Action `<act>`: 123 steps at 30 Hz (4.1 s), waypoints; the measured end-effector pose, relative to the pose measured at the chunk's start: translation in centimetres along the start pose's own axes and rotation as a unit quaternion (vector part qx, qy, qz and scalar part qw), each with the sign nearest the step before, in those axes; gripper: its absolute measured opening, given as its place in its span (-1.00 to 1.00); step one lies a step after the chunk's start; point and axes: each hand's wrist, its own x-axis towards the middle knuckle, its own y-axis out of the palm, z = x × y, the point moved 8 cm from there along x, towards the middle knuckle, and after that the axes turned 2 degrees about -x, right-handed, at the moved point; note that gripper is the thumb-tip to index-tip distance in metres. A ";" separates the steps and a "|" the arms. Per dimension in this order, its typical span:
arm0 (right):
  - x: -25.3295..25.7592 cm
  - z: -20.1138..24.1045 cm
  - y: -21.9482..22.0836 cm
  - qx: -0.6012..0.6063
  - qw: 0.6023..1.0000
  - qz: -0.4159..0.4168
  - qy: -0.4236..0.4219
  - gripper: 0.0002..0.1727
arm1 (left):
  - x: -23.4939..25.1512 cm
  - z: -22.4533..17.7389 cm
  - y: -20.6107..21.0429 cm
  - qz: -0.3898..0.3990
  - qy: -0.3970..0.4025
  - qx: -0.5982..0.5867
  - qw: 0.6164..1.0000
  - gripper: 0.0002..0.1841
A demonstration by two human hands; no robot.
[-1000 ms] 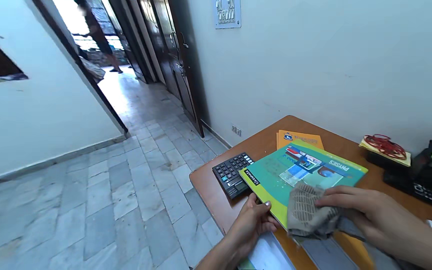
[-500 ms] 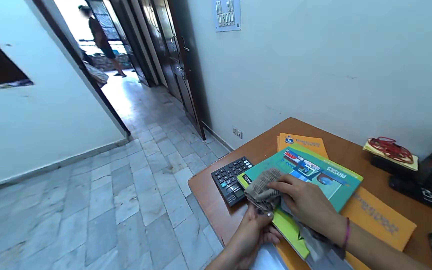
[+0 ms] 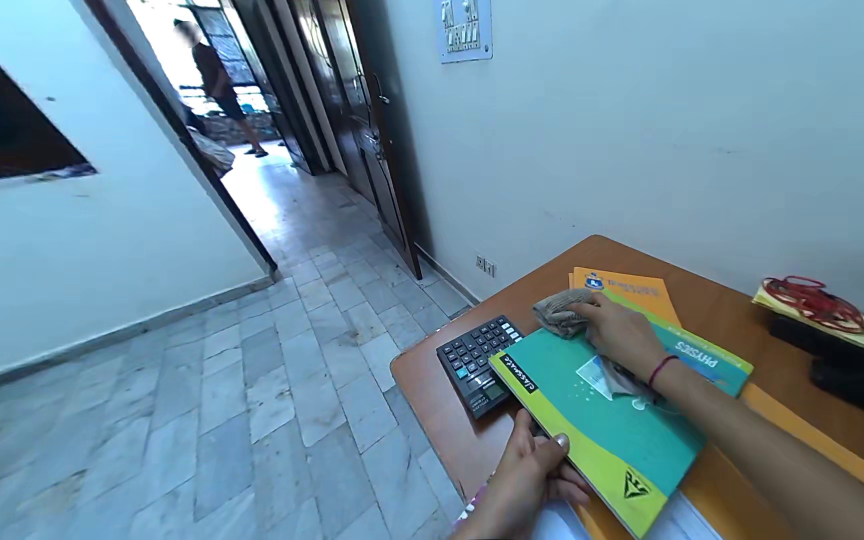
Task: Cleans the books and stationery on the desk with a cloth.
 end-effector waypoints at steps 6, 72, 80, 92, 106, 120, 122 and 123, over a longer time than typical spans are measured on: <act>0.8 -6.4 -0.8 -0.015 0.996 -0.017 0.085 -0.53 | 0.0 0.0 0.1 0.007 0.009 -0.006 1.000 -0.65; -21.7 -13.2 -8.8 0.488 0.821 -0.256 0.150 -0.62 | -1.6 0.8 1.8 0.099 0.033 0.118 0.987 -0.53; -21.0 -12.1 -8.3 0.531 0.797 -0.247 0.146 -0.63 | -1.6 0.9 1.8 0.104 0.033 0.117 0.987 -0.53; -21.4 -12.9 -8.6 0.504 0.781 -0.256 0.267 -0.56 | -1.4 0.8 1.2 0.128 -0.043 0.257 0.957 -0.77; -19.2 -12.8 -13.9 0.524 0.767 -0.233 0.289 -0.76 | -1.4 0.9 1.3 0.115 -0.026 0.233 0.965 -0.83; -17.3 -13.5 -18.2 0.372 0.856 -0.203 0.296 -0.65 | -1.4 0.8 1.2 0.119 -0.019 0.231 0.965 -0.84; -17.2 -13.6 -18.2 0.373 0.853 -0.209 0.298 -0.73 | -1.5 0.8 1.2 0.119 -0.019 0.231 0.965 -0.84; -17.2 -13.7 -18.1 0.376 0.851 -0.210 0.300 -0.76 | -1.5 0.8 1.3 0.119 -0.019 0.231 0.966 -0.84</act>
